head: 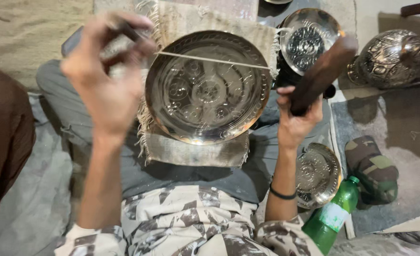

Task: The person sits cross-legged and uses a wooden mallet to repeatedly strike the surface of a large ornate metal plate resting on a cushion. The person holds the plate steady with the left hand while striking with the right hand.

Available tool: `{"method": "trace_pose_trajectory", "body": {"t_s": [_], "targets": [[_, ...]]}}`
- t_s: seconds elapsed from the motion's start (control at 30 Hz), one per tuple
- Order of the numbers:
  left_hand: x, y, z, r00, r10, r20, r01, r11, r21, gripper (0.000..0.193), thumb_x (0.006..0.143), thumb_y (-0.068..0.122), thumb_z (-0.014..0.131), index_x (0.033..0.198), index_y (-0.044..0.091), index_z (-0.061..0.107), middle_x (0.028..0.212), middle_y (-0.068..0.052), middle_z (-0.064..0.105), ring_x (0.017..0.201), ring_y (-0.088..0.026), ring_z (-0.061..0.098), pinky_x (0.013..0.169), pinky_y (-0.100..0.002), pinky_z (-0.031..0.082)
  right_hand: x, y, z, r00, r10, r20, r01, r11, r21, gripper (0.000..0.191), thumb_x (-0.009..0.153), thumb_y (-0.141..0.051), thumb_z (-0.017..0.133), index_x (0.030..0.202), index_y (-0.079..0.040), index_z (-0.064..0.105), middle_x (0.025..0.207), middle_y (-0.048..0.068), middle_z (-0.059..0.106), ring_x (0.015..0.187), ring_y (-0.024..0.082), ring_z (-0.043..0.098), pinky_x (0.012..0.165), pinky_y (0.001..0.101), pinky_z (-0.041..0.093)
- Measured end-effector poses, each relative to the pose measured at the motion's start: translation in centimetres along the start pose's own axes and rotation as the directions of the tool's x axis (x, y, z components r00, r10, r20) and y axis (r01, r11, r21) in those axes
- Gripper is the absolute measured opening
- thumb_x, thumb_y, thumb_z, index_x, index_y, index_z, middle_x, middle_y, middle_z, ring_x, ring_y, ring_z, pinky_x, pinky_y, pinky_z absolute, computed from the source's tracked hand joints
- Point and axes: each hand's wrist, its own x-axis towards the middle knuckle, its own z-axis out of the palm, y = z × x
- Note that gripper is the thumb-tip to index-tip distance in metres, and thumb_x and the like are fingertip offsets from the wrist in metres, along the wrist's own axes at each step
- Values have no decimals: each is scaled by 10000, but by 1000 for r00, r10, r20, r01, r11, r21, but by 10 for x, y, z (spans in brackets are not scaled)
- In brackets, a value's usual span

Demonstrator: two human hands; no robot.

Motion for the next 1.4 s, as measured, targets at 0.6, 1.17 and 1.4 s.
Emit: {"method": "trace_pose_trajectory", "body": {"t_s": [0.6, 1.17, 1.4], "targets": [[-84, 5, 83, 779, -360, 514, 463, 882, -84, 377, 869, -68, 678, 1232, 16, 621, 953, -121, 782, 891, -190, 808, 775, -287, 614, -63, -27, -23, 922, 386, 14, -384, 911, 154, 356, 1001, -48, 696, 1297, -22, 500, 974, 72, 659, 770, 149, 636, 712, 292, 540], [-88, 1, 83, 796, -349, 496, 411, 911, -19, 416, 808, -82, 637, 1211, 17, 661, 937, -139, 775, 868, -214, 809, 770, -307, 606, 43, -119, -9, 825, 39, 564, 424, 616, -664, 498, 937, -206, 814, 1404, -177, 643, 901, 99, 687, 714, 245, 656, 648, 376, 520], [-85, -7, 82, 768, -257, 586, 342, 939, -36, 402, 797, -63, 684, 1187, 35, 672, 881, -132, 764, 815, -245, 782, 725, -328, 580, 32, -117, -3, 898, 151, 413, 160, 762, -628, 657, 911, -172, 795, 1490, -208, 487, 892, 58, 654, 692, 248, 605, 634, 383, 505]]}}
